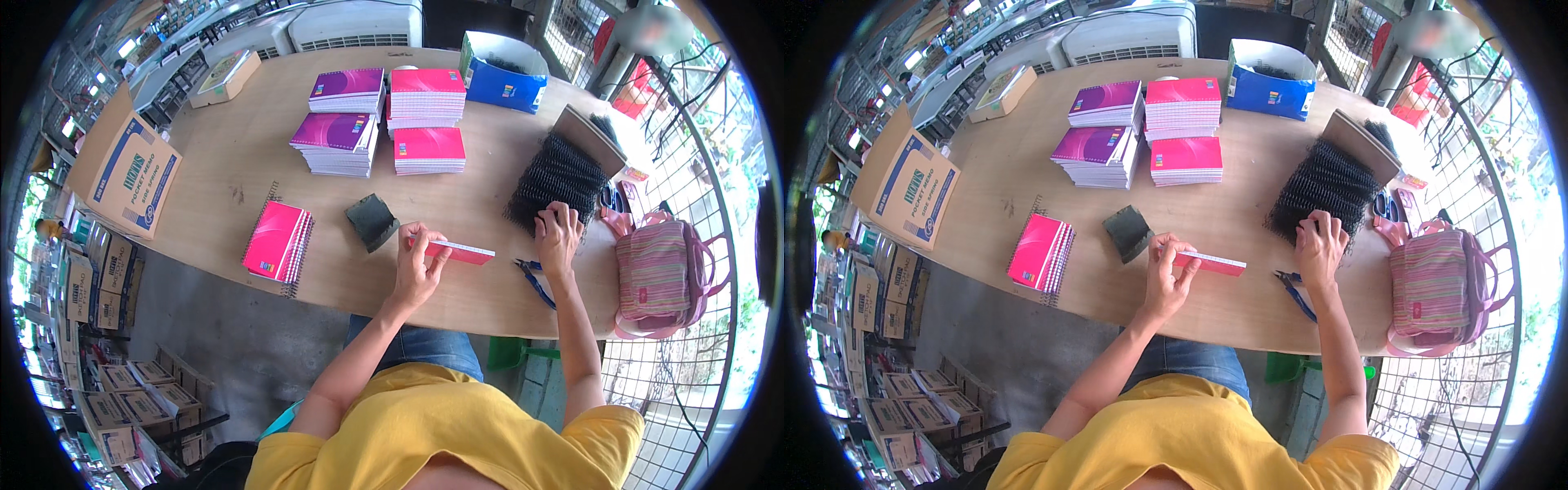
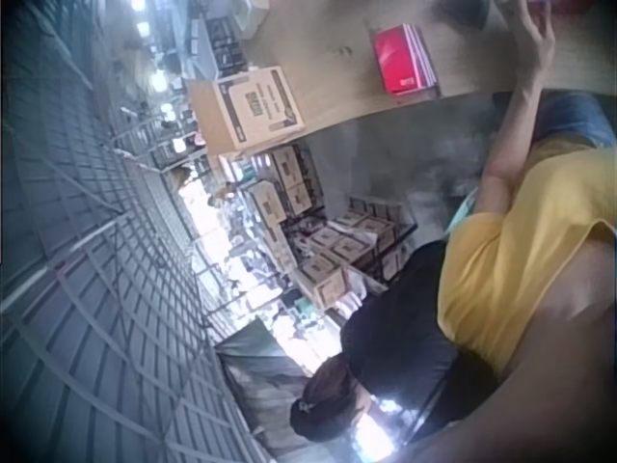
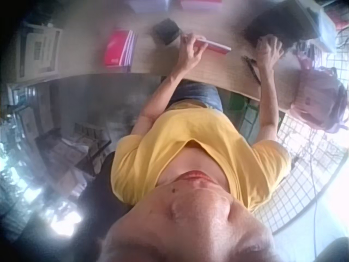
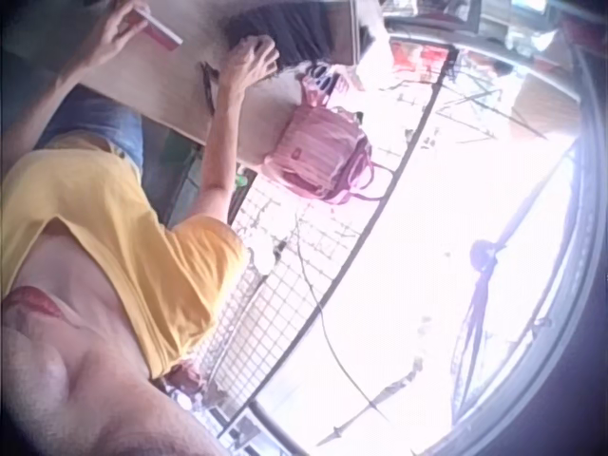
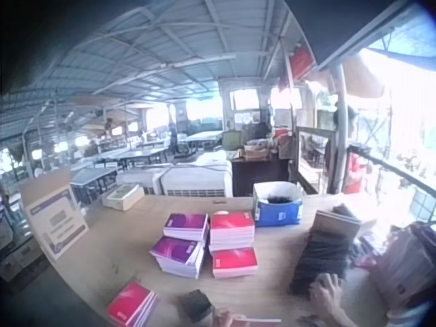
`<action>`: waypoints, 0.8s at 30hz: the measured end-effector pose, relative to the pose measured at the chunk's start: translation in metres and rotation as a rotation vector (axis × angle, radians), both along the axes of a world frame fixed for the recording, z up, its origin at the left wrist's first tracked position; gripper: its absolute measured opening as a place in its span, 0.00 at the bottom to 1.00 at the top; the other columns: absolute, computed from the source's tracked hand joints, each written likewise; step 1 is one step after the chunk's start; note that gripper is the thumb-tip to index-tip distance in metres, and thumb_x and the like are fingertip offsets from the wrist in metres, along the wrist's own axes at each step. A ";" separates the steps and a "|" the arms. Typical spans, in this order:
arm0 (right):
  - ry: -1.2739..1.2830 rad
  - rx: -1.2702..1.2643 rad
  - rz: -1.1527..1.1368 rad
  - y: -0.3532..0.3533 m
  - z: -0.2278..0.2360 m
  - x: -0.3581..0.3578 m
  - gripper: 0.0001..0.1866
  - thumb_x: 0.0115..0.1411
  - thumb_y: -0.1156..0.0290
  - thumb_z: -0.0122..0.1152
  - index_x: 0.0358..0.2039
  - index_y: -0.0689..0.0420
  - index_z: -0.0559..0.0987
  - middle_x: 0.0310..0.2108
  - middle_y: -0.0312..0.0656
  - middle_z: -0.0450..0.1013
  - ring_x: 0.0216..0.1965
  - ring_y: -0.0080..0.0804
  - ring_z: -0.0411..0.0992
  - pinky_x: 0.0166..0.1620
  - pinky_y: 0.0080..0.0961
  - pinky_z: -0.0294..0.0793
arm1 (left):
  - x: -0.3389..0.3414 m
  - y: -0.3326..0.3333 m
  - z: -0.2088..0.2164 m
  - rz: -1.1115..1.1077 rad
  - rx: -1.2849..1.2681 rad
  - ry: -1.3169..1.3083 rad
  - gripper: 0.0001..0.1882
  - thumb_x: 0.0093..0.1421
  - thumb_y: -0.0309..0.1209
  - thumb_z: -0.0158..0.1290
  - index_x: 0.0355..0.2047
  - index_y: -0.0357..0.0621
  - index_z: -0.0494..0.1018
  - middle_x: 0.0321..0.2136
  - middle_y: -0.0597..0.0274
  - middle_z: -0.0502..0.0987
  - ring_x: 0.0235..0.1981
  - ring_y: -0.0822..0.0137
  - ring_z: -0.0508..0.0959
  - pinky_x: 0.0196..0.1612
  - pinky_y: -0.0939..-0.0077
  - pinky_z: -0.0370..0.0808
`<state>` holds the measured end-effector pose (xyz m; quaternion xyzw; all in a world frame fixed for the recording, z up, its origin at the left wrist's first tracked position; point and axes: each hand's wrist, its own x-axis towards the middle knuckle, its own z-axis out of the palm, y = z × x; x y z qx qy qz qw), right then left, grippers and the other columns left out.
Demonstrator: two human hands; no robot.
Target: The person binds notebooks by manually inserting a plastic spiral through pre-punched holes in the notebook covers and pages, then using a pair of pliers to trim and secure the ends of the spiral.
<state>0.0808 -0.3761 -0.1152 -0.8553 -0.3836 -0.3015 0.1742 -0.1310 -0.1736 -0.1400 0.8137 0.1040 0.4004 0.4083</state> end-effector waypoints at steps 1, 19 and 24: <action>-0.005 0.025 0.011 0.001 0.001 0.000 0.13 0.50 0.76 0.69 0.38 0.53 0.79 0.43 0.37 0.71 0.45 0.40 0.70 0.48 0.38 0.66 | -0.001 -0.001 0.000 0.006 -0.004 -0.010 0.13 0.61 0.33 0.63 0.41 0.41 0.73 0.42 0.52 0.69 0.47 0.53 0.70 0.51 0.56 0.69; 0.597 0.051 0.640 -0.001 0.054 -0.047 0.16 0.52 0.83 0.67 0.42 0.56 0.86 0.29 0.42 0.76 0.29 0.39 0.76 0.32 0.32 0.75 | 0.004 0.002 0.001 0.018 0.044 0.017 0.17 0.58 0.38 0.66 0.39 0.40 0.73 0.37 0.53 0.70 0.43 0.53 0.71 0.44 0.60 0.72; 0.694 0.165 0.609 0.004 0.044 -0.054 0.13 0.56 0.82 0.67 0.42 0.54 0.86 0.32 0.41 0.78 0.29 0.35 0.77 0.32 0.30 0.76 | 0.005 0.002 0.001 0.023 0.049 0.009 0.17 0.58 0.36 0.66 0.39 0.40 0.73 0.37 0.53 0.70 0.42 0.53 0.71 0.44 0.60 0.72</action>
